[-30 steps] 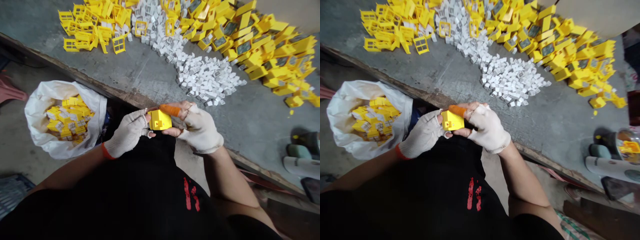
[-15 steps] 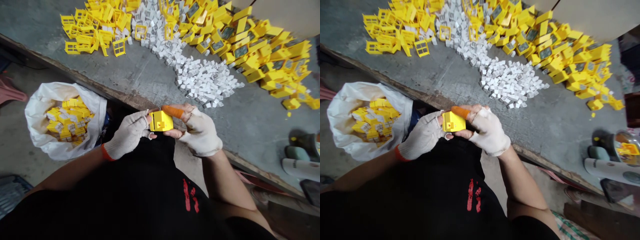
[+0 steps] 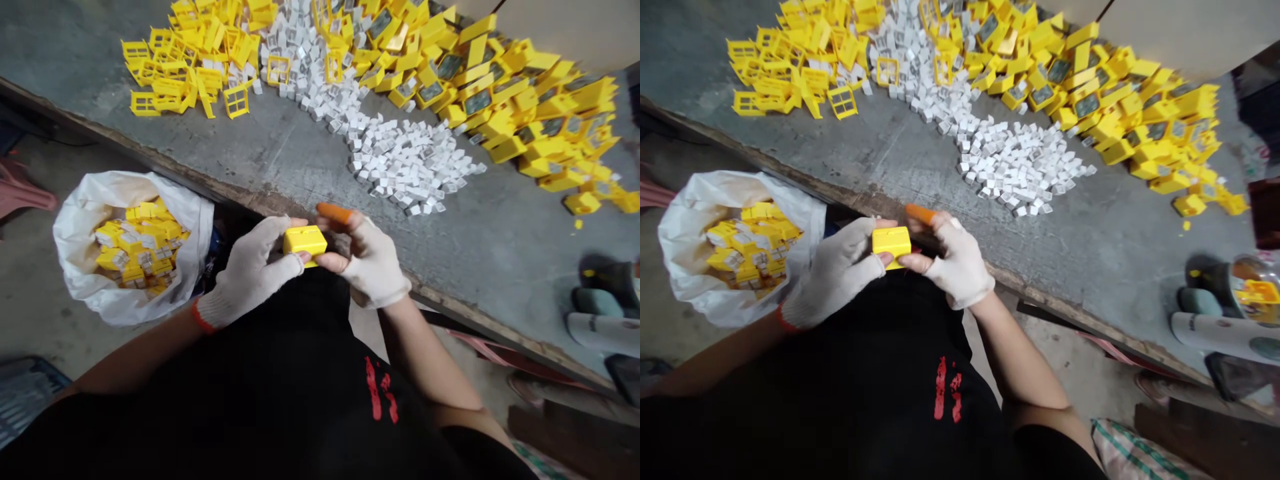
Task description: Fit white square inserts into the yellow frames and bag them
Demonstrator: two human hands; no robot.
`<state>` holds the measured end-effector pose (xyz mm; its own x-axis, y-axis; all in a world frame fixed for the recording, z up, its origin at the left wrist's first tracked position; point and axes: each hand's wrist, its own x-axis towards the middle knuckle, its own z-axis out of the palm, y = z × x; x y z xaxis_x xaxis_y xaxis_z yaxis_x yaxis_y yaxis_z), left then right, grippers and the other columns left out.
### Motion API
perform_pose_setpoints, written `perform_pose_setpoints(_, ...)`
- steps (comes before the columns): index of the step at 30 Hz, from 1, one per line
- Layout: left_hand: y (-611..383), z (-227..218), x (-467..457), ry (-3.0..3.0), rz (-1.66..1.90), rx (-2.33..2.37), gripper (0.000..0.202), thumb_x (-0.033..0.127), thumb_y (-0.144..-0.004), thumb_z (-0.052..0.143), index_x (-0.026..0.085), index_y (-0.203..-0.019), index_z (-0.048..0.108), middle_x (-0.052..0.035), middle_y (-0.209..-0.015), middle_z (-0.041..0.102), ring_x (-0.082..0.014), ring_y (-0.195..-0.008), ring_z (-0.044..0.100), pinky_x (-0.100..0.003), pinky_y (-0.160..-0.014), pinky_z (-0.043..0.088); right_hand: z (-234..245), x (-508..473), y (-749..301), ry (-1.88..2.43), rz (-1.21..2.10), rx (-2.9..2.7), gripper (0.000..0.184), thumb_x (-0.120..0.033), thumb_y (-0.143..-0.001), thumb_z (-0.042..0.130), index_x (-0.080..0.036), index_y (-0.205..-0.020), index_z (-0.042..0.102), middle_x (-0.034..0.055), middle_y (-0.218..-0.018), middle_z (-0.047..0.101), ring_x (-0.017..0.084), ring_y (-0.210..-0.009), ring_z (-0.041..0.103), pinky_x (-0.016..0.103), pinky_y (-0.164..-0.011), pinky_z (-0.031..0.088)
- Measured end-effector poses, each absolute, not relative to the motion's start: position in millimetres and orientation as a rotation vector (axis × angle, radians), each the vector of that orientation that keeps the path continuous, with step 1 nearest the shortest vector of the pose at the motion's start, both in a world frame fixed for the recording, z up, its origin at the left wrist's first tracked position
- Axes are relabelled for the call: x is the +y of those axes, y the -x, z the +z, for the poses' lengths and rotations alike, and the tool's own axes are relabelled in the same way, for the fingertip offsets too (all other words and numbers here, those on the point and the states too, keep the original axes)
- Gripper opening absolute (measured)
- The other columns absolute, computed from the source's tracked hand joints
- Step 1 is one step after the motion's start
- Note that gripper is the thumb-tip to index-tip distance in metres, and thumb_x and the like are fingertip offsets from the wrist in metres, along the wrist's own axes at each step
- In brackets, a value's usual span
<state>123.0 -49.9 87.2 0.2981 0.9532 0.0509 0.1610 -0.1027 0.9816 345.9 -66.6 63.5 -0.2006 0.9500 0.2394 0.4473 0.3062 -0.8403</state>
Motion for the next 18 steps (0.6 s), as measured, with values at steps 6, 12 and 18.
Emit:
perform_pose_setpoints(6,-118.7,89.1,-56.5,-1.858,1.047,1.063,0.034,0.017,-0.089,0.072,0.022,-0.122,0.074,-0.0059,-0.114,0.079,-0.0249,-0.105,0.076,-0.039,-0.097,0.064,68.2,-62.8,-335.2,1.123,1.174,-1.368,0.050,-0.069,-0.082,0.100,-0.030,-0.111,0.088,0.0026,-0.102,0.080,0.025,-0.099,0.077,0.041,-0.098,0.066)
perform_pose_setpoints(12,-117.0,71.7,-43.0,-1.354,1.020,0.943,0.031,0.038,-0.096,0.079,0.023,-0.123,0.080,-0.0089,-0.130,0.081,-0.0293,-0.120,0.077,-0.041,-0.104,0.063,57.6,-58.8,-327.0,1.092,1.329,-1.363,0.056,-0.075,-0.084,0.095,-0.027,-0.111,0.086,0.0050,-0.102,0.083,0.025,-0.095,0.080,0.041,-0.089,0.068)
perform_pose_setpoints(18,-146.5,61.6,-30.6,-0.567,1.031,0.647,0.043,0.046,-0.093,0.075,0.023,-0.129,0.080,-0.0114,-0.127,0.085,-0.0398,-0.132,0.078,-0.056,-0.113,0.065,91.0,-49.5,-308.4,1.227,0.585,-1.808,0.035,-0.052,-0.109,0.072,-0.027,-0.129,0.085,0.0113,-0.113,0.085,0.033,-0.107,0.080,0.053,-0.098,0.068)
